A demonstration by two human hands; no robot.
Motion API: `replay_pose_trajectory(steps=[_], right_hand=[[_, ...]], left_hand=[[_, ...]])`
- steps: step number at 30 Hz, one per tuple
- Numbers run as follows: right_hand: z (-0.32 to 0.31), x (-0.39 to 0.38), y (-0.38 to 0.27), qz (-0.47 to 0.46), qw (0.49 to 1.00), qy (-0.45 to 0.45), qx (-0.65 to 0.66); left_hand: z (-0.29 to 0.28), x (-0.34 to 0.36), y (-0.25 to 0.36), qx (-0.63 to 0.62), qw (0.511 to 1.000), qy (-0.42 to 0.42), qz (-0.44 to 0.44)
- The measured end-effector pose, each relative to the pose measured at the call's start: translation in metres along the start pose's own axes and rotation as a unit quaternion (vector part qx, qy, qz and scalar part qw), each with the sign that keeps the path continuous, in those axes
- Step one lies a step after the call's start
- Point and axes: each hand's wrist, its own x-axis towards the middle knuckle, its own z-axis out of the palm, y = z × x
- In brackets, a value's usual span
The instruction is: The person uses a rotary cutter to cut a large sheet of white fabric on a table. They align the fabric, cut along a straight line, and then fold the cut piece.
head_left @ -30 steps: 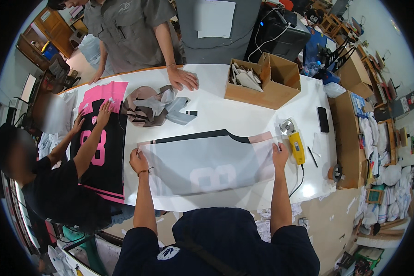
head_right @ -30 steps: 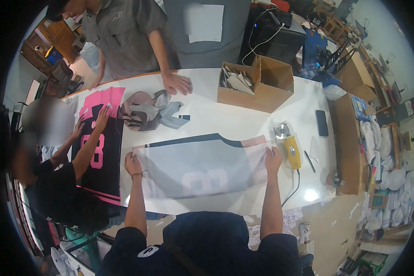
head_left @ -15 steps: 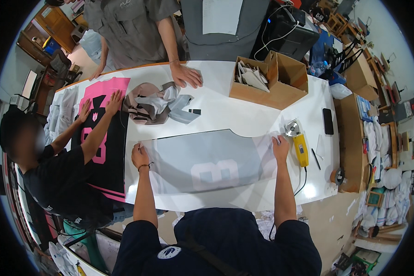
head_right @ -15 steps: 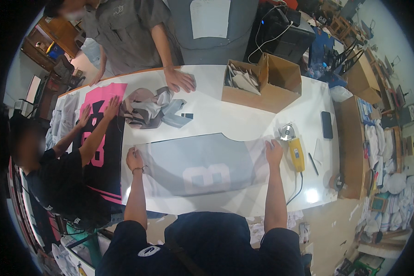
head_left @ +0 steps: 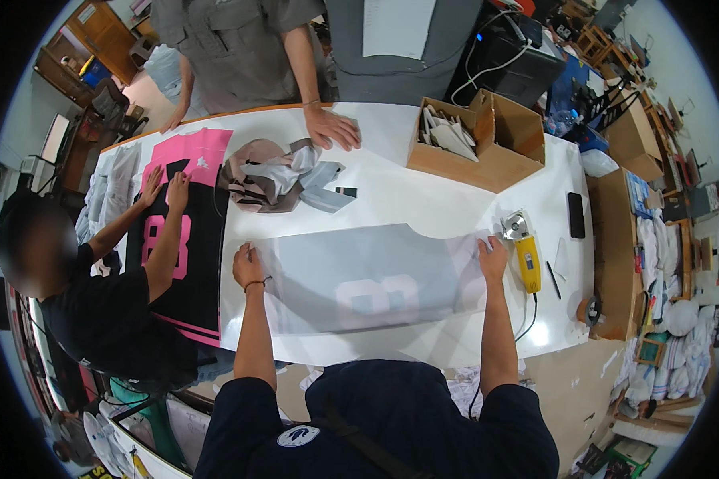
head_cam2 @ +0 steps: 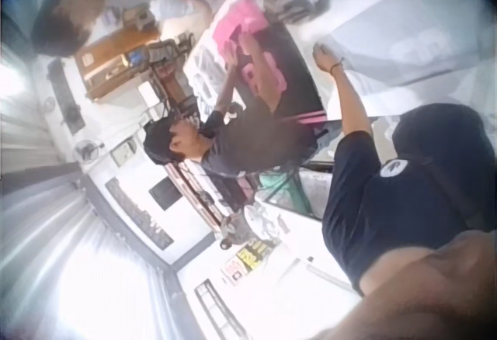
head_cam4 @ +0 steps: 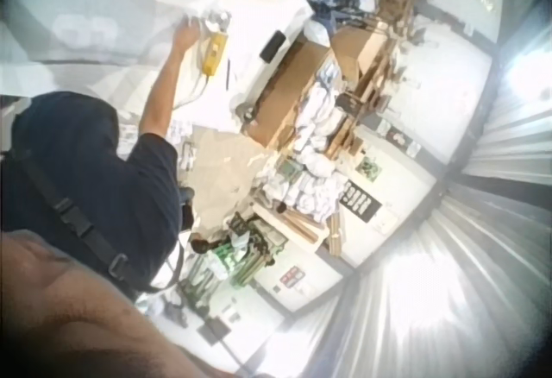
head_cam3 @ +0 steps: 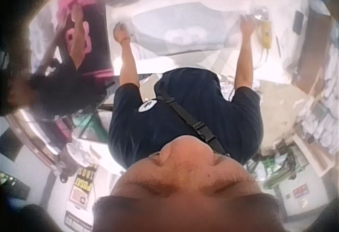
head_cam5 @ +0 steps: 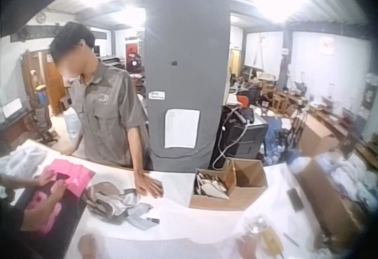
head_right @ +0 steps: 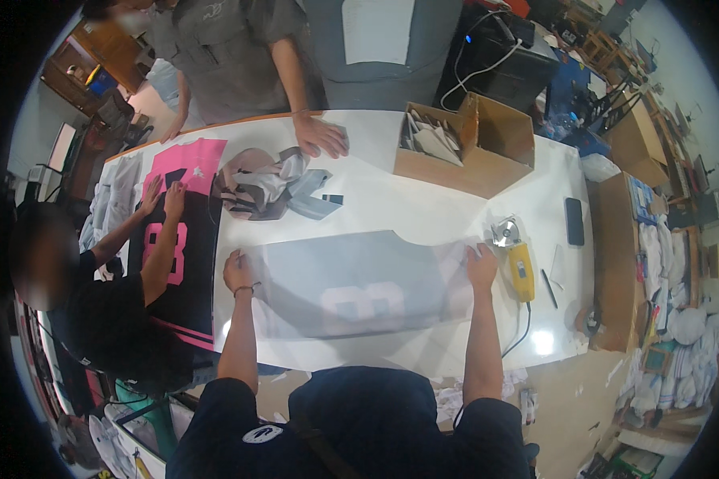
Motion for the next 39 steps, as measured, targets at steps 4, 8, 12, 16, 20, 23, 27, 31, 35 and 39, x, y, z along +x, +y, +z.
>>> replay_pose_trajectory(steps=[4,8,12,16,20,23,27,31,35,39], right_hand=[[0.011,0.001,0.026,-0.036,0.999,0.033,-0.011],[-0.002,-0.03,-0.016,-0.087,0.99,0.054,-0.099],[-0.003,-0.09,-0.054,-0.105,0.989,0.022,-0.103],[-0.002,-0.144,-0.058,-0.1,0.988,-0.027,-0.111],[-0.007,-0.163,-0.051,-0.098,0.981,-0.023,-0.167],[-0.01,-0.163,-0.041,-0.112,0.975,-0.027,-0.189],[-0.01,-0.158,-0.037,-0.079,0.973,-0.053,-0.21],[-0.012,-0.158,-0.031,-0.002,0.968,-0.047,-0.248],[-0.006,-0.158,-0.033,-0.004,0.97,-0.016,-0.244],[-0.004,-0.168,-0.041,-0.024,0.972,-0.038,-0.229]], left_hand=[[0.012,0.003,-0.027,-0.051,0.998,0.012,0.036],[-0.011,-0.007,-0.006,0.009,1.0,0.002,-0.006],[-0.04,-0.062,-0.008,0.058,0.998,0.007,-0.027],[-0.069,-0.135,-0.029,0.074,0.995,-0.022,-0.063],[-0.096,-0.175,-0.031,0.087,0.987,-0.069,-0.115],[-0.097,-0.181,-0.042,0.087,0.982,-0.067,-0.155],[-0.082,-0.171,-0.084,0.044,0.972,-0.1,-0.209],[-0.083,-0.169,-0.074,0.047,0.979,-0.051,-0.194],[-0.085,-0.174,-0.064,0.046,0.986,0.006,-0.163],[-0.083,-0.174,-0.072,0.055,0.985,-0.025,-0.161]])
